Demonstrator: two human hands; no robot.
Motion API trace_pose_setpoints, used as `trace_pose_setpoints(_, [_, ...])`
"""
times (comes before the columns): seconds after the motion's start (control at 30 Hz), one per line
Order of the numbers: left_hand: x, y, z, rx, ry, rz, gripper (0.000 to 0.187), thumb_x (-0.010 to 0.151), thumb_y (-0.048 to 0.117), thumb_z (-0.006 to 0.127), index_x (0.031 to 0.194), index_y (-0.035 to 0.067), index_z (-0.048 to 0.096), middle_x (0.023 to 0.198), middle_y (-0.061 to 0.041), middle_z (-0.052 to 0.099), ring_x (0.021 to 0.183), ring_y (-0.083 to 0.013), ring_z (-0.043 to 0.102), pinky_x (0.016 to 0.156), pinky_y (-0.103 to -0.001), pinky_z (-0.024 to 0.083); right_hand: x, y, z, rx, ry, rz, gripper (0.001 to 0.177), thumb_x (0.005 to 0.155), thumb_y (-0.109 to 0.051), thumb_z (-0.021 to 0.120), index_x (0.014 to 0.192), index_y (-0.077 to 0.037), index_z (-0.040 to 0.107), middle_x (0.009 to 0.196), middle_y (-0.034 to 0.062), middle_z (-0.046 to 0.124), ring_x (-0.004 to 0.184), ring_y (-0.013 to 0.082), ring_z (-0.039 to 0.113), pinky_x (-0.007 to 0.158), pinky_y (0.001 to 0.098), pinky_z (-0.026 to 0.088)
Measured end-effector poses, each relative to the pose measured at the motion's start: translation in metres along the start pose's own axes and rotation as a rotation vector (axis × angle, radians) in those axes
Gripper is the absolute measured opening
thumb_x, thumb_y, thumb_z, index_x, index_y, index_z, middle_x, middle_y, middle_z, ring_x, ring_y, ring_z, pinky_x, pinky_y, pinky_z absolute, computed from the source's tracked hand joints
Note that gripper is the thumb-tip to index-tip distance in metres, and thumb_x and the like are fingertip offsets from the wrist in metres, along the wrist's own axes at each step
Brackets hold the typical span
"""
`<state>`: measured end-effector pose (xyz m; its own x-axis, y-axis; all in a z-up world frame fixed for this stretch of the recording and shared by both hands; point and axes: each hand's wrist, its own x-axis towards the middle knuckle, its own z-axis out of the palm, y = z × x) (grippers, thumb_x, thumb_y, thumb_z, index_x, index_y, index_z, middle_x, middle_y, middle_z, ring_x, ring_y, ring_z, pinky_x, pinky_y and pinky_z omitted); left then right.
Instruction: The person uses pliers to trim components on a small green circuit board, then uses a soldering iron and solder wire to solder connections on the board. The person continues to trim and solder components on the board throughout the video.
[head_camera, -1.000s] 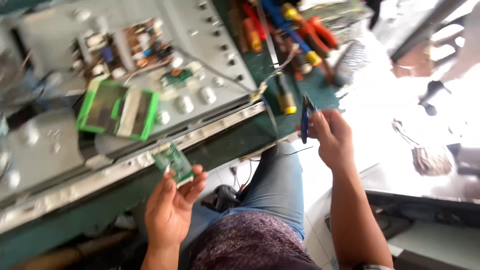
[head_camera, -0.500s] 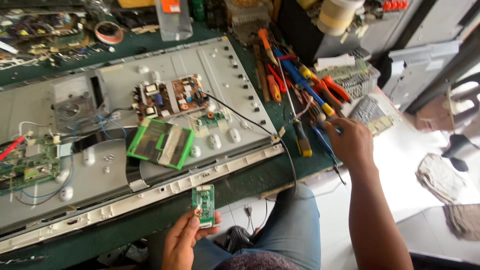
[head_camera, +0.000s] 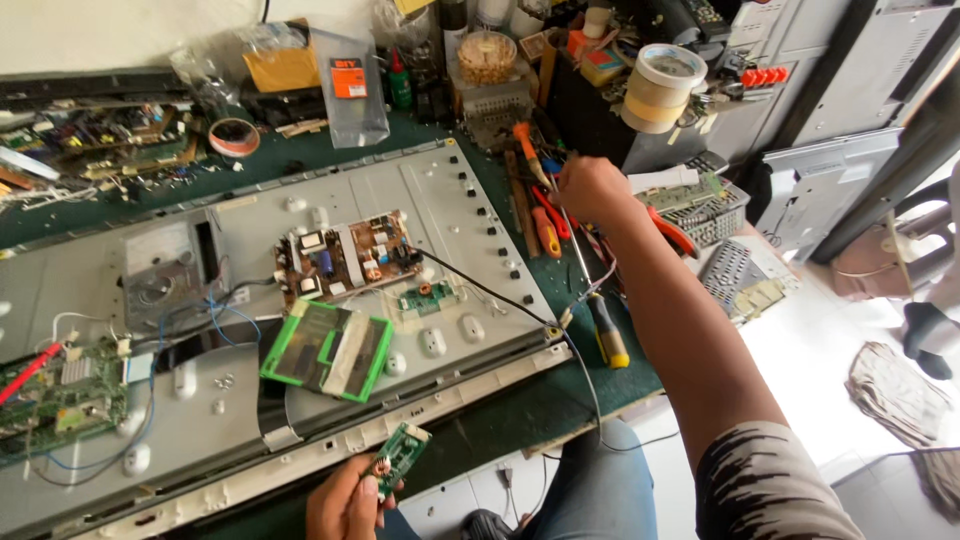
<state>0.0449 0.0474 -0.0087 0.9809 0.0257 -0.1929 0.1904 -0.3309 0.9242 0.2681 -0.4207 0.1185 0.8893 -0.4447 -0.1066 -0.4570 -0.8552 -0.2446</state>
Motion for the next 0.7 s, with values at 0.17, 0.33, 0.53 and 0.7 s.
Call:
trace_pose_setpoints(0.17, [0.008, -0.005, -0.004, 0.006, 0.018, 0.133, 0.043, 0.093, 0.034, 0.055, 0.091, 0.009, 0.09, 0.062, -0.005, 0.087, 0.045, -0.0108, 0.067, 0.041, -0.026, 0.051, 0.007, -0.004, 0.019, -0.288, -0.1, -0.006, 0.048, 0.092, -0.044, 0.075, 0.121, -0.006, 0.069, 0.115, 0.0176, 0.078, 0.105, 0.0398, 0.076, 0.08, 0.0505, 0.062])
trace_pose_setpoints(0.33, [0.015, -0.025, -0.009, -0.131, -0.125, 0.408, 0.041, 0.096, 0.036, 0.052, 0.099, 0.006, 0.08, 0.064, -0.004, 0.082, 0.043, -0.006, 0.063, 0.035, -0.022, 0.048, 0.01, 0.04, 0.038, -0.057, 0.047, 0.044, 0.043, 0.086, -0.029, 0.073, 0.128, -0.02, 0.068, 0.121, 0.0205, 0.073, 0.113, 0.0424, 0.069, 0.089, 0.0537, 0.057])
trace_pose_setpoints(0.53, [0.007, -0.011, -0.008, -0.237, -0.075, 0.221, 0.046, 0.094, 0.031, 0.053, 0.097, -0.007, 0.078, 0.063, -0.02, 0.078, 0.048, -0.0179, 0.065, 0.037, -0.028, 0.045, -0.029, -0.009, -0.001, 0.366, -0.031, -0.034, 0.027, 0.097, -0.013, 0.075, 0.123, -0.014, 0.068, 0.101, 0.0079, 0.074, 0.074, 0.0188, 0.07, 0.067, 0.0369, 0.057])
trace_pose_setpoints(0.7, [0.011, -0.034, -0.003, -0.348, -0.06, 0.273, 0.039, 0.096, 0.028, 0.054, 0.098, -0.006, 0.075, 0.064, -0.019, 0.078, 0.045, -0.0157, 0.063, 0.034, -0.026, 0.043, 0.029, -0.001, 0.045, 0.153, 0.033, -0.095, 0.02, 0.079, -0.016, 0.074, 0.098, -0.023, 0.071, 0.093, 0.0046, 0.073, 0.082, 0.0263, 0.068, 0.068, 0.0402, 0.053])
